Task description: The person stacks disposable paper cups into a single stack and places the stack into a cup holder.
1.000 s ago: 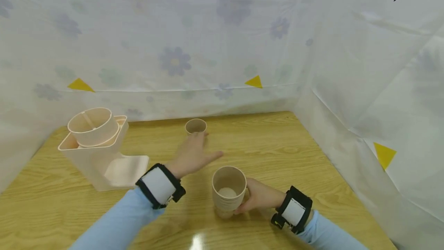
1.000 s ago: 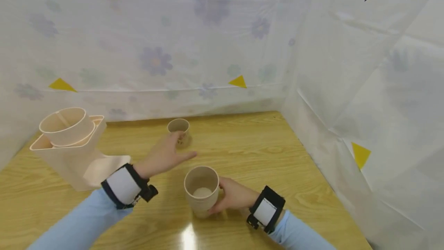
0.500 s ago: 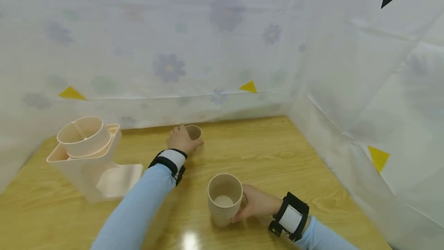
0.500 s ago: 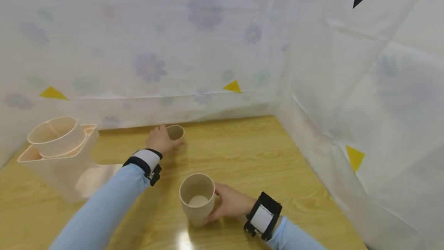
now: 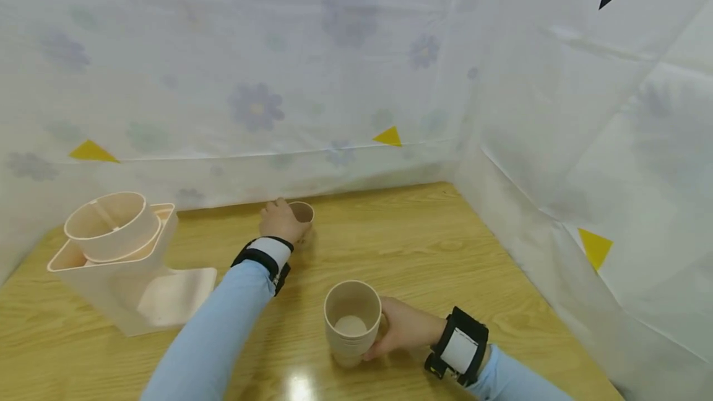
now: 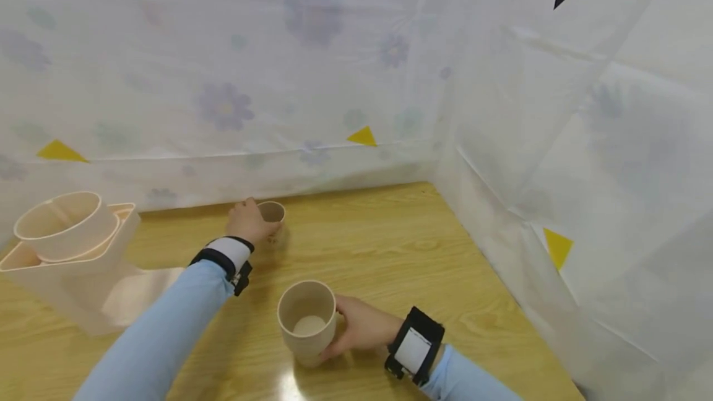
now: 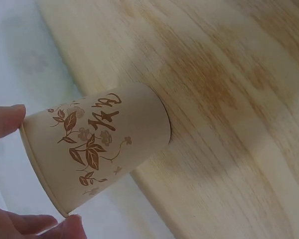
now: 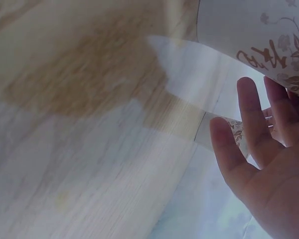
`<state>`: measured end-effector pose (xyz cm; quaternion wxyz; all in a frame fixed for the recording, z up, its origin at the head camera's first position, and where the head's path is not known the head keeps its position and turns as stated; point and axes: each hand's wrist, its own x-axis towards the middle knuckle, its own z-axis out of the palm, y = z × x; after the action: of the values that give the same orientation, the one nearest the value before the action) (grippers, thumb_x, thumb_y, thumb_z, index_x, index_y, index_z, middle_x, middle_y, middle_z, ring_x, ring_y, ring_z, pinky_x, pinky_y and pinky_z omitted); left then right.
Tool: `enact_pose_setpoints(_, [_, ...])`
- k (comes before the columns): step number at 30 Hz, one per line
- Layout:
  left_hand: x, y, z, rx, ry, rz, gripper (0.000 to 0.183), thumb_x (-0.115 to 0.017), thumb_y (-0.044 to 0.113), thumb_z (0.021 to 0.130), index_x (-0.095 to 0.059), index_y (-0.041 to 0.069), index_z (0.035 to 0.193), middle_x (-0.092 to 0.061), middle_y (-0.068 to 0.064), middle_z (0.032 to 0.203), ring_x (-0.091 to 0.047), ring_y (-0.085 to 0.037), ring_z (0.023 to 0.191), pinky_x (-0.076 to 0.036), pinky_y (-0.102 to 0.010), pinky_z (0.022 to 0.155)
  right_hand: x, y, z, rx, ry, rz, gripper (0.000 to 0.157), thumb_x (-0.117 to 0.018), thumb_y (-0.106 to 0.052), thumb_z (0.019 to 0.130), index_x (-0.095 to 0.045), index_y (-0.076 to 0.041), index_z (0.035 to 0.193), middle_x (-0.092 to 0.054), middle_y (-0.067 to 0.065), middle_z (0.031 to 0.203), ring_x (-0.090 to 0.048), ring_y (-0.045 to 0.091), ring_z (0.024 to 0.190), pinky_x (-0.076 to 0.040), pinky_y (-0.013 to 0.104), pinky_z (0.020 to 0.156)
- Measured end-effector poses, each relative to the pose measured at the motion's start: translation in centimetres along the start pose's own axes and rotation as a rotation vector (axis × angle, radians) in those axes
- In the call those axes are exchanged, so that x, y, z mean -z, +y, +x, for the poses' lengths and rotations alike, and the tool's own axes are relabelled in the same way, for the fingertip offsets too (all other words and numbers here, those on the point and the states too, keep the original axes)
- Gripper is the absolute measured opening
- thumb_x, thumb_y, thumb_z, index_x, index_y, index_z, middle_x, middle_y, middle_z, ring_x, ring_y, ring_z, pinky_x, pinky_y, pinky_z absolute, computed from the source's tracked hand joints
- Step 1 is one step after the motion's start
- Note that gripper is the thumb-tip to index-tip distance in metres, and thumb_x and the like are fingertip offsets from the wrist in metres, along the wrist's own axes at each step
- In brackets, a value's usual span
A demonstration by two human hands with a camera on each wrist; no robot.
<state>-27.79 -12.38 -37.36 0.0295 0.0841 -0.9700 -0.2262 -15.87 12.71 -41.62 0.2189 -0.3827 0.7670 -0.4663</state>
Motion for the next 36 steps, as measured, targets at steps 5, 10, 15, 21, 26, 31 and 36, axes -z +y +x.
enact_pose_setpoints(5, [1.0,0.1,-1.1,-0.031,-0.025,-0.058,0.09,-0.068,0.042,0.076,-0.031,-0.011,0.14,-0.054,-0.033,0.125,-0.041,-0.045,0.118,-0.047,-0.055,0.092,0.0,0.1,0.0,0.008,-0.004,-0.01,0.076,-0.082,-0.018,0.065,-0.049,-0.01,0.133,-0.058,0.01,0.132,-0.049,0.017,0.122,-0.027,0.057,0.109])
enact_pose_setpoints(10, [4.0,1.6,-3.7,-0.123,-0.04,-0.142,0.096,-0.067,0.042,0.078,-0.022,-0.007,0.147,-0.049,-0.033,0.132,-0.041,-0.047,0.121,-0.046,-0.056,0.093,0.3,0.0,-0.3,-0.005,-0.013,0.011,0.078,-0.082,-0.018,0.065,-0.047,-0.007,0.135,-0.055,0.013,0.135,-0.047,0.021,0.125,-0.025,0.06,0.109])
enact_pose_setpoints(15, [8.4,3.9,-7.3,-0.254,-0.087,-0.217,0.096,-0.069,0.041,0.077,-0.021,-0.002,0.149,-0.047,-0.027,0.137,-0.045,-0.043,0.119,-0.047,-0.054,0.091,0.7,-0.1,-0.7,-0.022,-0.007,0.026,0.079,-0.082,-0.018,0.065,-0.046,-0.007,0.134,-0.055,0.011,0.135,-0.047,0.018,0.125,-0.024,0.058,0.109])
enact_pose_setpoints(21, [13.3,6.3,-12.1,-0.442,-0.192,-0.256,0.095,-0.071,0.042,0.075,-0.025,0.004,0.149,-0.052,-0.018,0.136,-0.049,-0.032,0.119,-0.047,-0.05,0.092,0.9,0.2,-0.9,0.008,-0.013,0.026,0.076,-0.081,-0.02,0.068,-0.047,-0.008,0.134,-0.056,0.011,0.133,-0.048,0.016,0.123,-0.026,0.058,0.108])
enact_pose_setpoints(26, [14.9,7.6,-15.2,-0.562,-0.208,-0.211,0.09,-0.072,0.043,0.073,-0.033,0.007,0.146,-0.057,-0.008,0.128,-0.052,-0.023,0.112,-0.047,-0.044,0.09,0.9,0.6,-0.8,0.043,-0.04,0.024,0.069,-0.078,-0.02,0.072,-0.048,-0.008,0.132,-0.058,0.013,0.13,-0.05,0.014,0.121,-0.027,0.056,0.108])
enact_pose_setpoints(31, [14.3,8.3,-16.8,-0.565,-0.227,-0.177,0.084,-0.071,0.041,0.073,-0.039,0.01,0.143,-0.059,-0.003,0.122,-0.052,-0.019,0.109,-0.048,-0.041,0.088,1.0,0.6,-0.7,0.033,-0.059,0.026,0.064,-0.077,-0.02,0.073,-0.049,-0.008,0.129,-0.061,0.013,0.127,-0.051,0.013,0.119,-0.025,0.057,0.109])
enact_pose_setpoints(36, [12.8,8.4,-16.9,-0.54,-0.319,-0.206,0.084,-0.074,0.034,0.071,-0.038,0.01,0.144,-0.057,-0.005,0.127,-0.052,-0.019,0.11,-0.049,-0.038,0.088,1.1,0.7,-0.6,0.03,-0.068,0.038,0.064,-0.076,-0.02,0.074,-0.048,-0.007,0.13,-0.06,0.014,0.128,-0.051,0.014,0.12,-0.024,0.058,0.109])
